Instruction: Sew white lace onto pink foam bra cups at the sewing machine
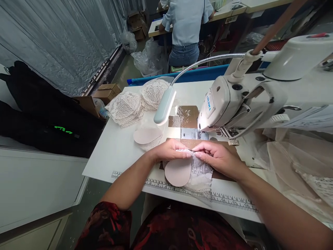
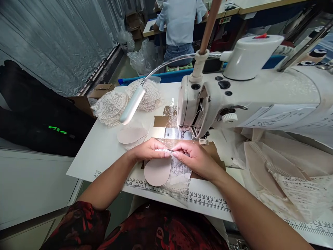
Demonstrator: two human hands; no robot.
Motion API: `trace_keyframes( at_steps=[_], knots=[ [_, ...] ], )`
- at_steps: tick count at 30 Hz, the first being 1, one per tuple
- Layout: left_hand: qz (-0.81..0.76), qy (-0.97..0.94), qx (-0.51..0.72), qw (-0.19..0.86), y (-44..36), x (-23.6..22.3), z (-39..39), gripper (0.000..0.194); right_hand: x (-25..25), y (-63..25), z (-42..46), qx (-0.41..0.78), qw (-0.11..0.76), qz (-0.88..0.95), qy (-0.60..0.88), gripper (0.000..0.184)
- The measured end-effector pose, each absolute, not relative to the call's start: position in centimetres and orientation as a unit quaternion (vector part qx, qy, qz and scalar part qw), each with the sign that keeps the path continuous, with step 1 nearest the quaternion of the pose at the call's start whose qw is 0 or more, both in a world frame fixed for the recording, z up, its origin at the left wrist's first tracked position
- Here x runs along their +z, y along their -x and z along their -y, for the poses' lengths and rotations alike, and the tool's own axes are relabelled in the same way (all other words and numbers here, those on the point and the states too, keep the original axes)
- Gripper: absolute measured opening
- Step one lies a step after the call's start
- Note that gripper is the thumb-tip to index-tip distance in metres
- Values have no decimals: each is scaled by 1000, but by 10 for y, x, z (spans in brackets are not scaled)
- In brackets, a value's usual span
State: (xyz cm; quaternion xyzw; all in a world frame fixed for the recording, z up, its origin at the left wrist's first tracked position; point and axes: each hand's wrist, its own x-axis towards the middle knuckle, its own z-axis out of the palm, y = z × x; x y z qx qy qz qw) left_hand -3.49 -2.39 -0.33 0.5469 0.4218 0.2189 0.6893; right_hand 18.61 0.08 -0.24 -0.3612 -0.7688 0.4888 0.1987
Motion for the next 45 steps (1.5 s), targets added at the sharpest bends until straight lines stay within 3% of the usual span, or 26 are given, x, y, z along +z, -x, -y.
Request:
trace_keyframes(
  at_steps=[4,10,16,21,26,29,32,36,40,45],
  knots=[
    [-413,-578,209,672,35,-2,22,32,-3,-180,2,548,203,717,380,36],
    [-378,-634,143,659,57,5,19,33,2,-181,1,492,121,759,409,26],
    [-407,-615,201,645,75,5,20,38,-2,-191,-3,513,86,765,379,24],
    [-416,-620,226,626,67,2,20,38,0,-181,-2,515,141,750,391,29],
    [-423,-606,265,619,59,-2,19,43,2,-173,3,510,135,750,399,21],
    [-504,-591,309,549,62,8,27,39,3,-175,4,529,139,736,398,22],
    [-593,-600,229,486,69,25,42,35,4,-178,5,556,146,716,395,20],
    [-559,-578,138,579,69,34,59,39,4,-179,6,580,171,702,377,21],
    [-475,-453,260,708,57,18,62,57,1,-177,7,617,182,677,357,23],
    [-476,-280,361,751,41,0,58,77,-2,-177,8,650,201,653,332,24]
  ],
)
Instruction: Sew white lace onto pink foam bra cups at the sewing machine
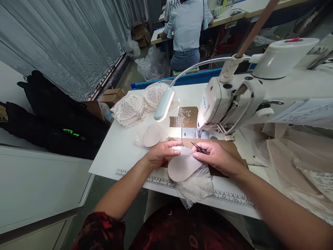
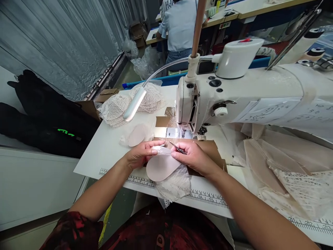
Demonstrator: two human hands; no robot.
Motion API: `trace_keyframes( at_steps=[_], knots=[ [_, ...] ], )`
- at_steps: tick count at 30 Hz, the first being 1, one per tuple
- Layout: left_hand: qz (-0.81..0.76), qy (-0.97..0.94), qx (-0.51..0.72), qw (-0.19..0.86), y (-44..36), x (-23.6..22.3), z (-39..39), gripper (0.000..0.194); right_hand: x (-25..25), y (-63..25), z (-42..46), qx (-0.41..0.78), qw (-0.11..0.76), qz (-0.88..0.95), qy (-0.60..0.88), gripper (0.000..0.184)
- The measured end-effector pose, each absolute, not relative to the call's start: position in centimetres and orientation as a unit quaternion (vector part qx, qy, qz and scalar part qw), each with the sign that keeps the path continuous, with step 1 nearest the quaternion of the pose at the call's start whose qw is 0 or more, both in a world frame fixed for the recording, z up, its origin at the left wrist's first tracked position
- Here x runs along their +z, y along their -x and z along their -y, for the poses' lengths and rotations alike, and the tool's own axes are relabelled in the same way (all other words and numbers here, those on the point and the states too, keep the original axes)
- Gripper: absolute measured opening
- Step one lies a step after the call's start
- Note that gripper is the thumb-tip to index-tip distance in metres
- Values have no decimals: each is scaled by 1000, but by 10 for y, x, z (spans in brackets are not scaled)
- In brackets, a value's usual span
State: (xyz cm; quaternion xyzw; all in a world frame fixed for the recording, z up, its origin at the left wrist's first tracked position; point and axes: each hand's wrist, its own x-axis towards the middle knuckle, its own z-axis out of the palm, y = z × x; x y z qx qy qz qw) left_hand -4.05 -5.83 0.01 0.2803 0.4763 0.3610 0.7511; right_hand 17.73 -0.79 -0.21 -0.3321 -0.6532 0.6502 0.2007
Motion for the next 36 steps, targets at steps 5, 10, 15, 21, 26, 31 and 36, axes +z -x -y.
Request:
trace_keyframes(
  at_steps=[5,10,15,21,26,31,36],
  knots=[
    [-449,-329,356,751,25,1,50,59,2,-177,9,651,209,650,332,22],
    [-490,-423,315,694,20,-2,42,35,2,-178,8,615,223,669,353,22],
    [-498,-395,328,698,22,-5,40,31,-8,-181,4,592,233,679,365,29],
    [-488,-399,317,709,24,-4,41,29,-10,-187,-1,519,233,745,348,33],
    [-489,-400,310,710,24,-4,42,36,-3,-186,0,490,189,782,335,33],
    [-493,-415,305,701,24,-5,41,36,0,-183,5,501,185,773,343,29],
    [-492,-431,291,698,24,-3,42,33,-2,-180,8,510,203,764,341,26]
  ],
)
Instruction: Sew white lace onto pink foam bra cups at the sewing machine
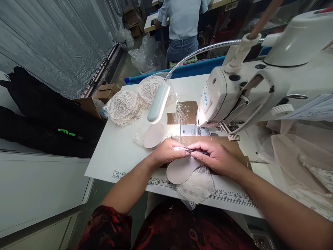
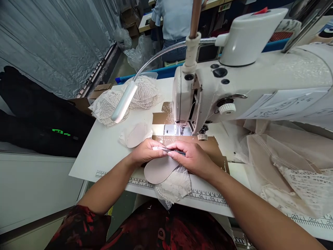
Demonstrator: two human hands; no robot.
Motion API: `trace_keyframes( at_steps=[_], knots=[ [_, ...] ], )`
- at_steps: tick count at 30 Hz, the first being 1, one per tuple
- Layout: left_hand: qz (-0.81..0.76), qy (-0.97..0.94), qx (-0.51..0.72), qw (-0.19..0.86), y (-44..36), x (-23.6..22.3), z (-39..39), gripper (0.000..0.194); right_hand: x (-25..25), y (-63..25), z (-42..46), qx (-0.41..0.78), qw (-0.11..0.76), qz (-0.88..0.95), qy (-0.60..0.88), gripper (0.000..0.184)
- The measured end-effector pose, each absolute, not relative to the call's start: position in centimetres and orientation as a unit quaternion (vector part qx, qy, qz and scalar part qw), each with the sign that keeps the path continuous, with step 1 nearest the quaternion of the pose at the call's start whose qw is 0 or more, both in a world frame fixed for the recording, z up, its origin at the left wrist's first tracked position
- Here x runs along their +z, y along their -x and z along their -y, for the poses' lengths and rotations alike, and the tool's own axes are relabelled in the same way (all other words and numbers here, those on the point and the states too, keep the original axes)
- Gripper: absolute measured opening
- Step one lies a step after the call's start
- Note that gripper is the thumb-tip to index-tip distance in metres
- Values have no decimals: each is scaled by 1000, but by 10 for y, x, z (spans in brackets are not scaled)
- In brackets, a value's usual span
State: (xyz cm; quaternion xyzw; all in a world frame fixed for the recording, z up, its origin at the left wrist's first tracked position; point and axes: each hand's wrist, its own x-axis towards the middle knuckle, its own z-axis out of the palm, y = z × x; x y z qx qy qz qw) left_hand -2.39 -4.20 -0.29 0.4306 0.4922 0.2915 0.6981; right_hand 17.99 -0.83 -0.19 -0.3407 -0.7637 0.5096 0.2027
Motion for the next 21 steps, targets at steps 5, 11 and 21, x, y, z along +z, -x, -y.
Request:
trace_keyframes(
  at_steps=[5,11,21],
  knots=[
    [-494,-450,279,690,24,-1,44,32,-3,-181,7,507,202,761,351,26],
    [-503,-454,279,681,23,-3,44,35,-1,-184,5,498,178,775,344,28],
    [-516,-477,254,665,21,-3,45,38,-3,-174,7,482,192,783,342,20]
  ],
)
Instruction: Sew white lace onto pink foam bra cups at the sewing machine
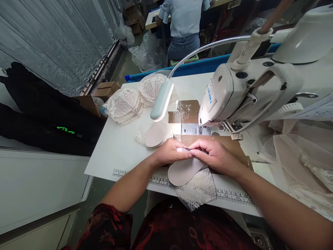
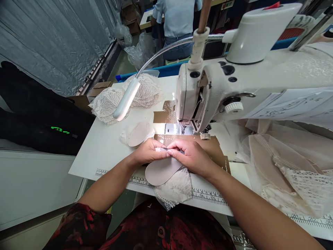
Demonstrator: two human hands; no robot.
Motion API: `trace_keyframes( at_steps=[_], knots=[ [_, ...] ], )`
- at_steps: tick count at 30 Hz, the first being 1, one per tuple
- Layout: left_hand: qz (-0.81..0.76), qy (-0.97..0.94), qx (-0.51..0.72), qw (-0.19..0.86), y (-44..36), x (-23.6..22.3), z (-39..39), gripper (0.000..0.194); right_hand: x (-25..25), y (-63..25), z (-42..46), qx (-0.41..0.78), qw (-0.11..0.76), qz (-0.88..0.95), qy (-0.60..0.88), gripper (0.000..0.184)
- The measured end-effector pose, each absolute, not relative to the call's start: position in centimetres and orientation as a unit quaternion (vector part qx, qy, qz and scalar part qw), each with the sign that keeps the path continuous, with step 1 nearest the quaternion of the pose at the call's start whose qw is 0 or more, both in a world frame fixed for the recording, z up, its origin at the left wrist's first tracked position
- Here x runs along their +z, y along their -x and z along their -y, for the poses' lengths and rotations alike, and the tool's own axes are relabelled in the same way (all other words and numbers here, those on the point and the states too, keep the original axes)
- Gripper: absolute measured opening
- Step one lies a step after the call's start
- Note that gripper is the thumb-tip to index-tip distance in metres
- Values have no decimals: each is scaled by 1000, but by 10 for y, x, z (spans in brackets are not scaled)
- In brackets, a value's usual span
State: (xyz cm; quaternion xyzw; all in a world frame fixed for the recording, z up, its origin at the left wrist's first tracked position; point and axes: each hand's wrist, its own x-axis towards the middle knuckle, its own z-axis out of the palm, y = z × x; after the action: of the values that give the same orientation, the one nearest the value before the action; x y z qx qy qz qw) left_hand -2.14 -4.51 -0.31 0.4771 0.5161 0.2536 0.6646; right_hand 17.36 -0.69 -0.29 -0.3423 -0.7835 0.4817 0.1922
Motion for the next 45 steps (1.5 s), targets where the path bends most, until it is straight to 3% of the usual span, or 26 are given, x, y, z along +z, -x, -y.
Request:
trace_keyframes(
  at_steps=[8,11,15,20,23,27,30,34,39,41,45],
  knots=[
    [-494,-501,259,662,24,-3,43,34,-6,-178,5,431,229,777,398,22],
    [-488,-543,241,640,31,3,47,44,-6,-180,6,358,231,792,437,24],
    [-565,-613,197,516,46,20,66,58,-9,-182,8,295,215,813,455,28],
    [-611,-630,220,427,69,42,81,44,-12,-183,8,246,214,830,453,30],
    [-641,-646,278,309,80,41,65,40,-11,-184,7,221,214,838,451,32],
    [-670,-679,211,212,83,27,29,62,-13,-185,13,214,261,863,376,34],
    [-682,-675,151,239,78,18,12,62,-15,-180,23,230,258,907,240,29],
    [-668,-621,180,367,71,12,11,33,-15,-174,28,252,170,943,134,29],
    [-584,-532,300,535,70,8,19,30,-9,-185,16,268,72,936,217,15],
    [-560,-515,324,562,68,8,21,30,-6,-188,11,311,89,903,282,8],
    [-517,-516,323,602,62,8,22,29,-5,-179,6,387,220,799,405,24]
  ],
)
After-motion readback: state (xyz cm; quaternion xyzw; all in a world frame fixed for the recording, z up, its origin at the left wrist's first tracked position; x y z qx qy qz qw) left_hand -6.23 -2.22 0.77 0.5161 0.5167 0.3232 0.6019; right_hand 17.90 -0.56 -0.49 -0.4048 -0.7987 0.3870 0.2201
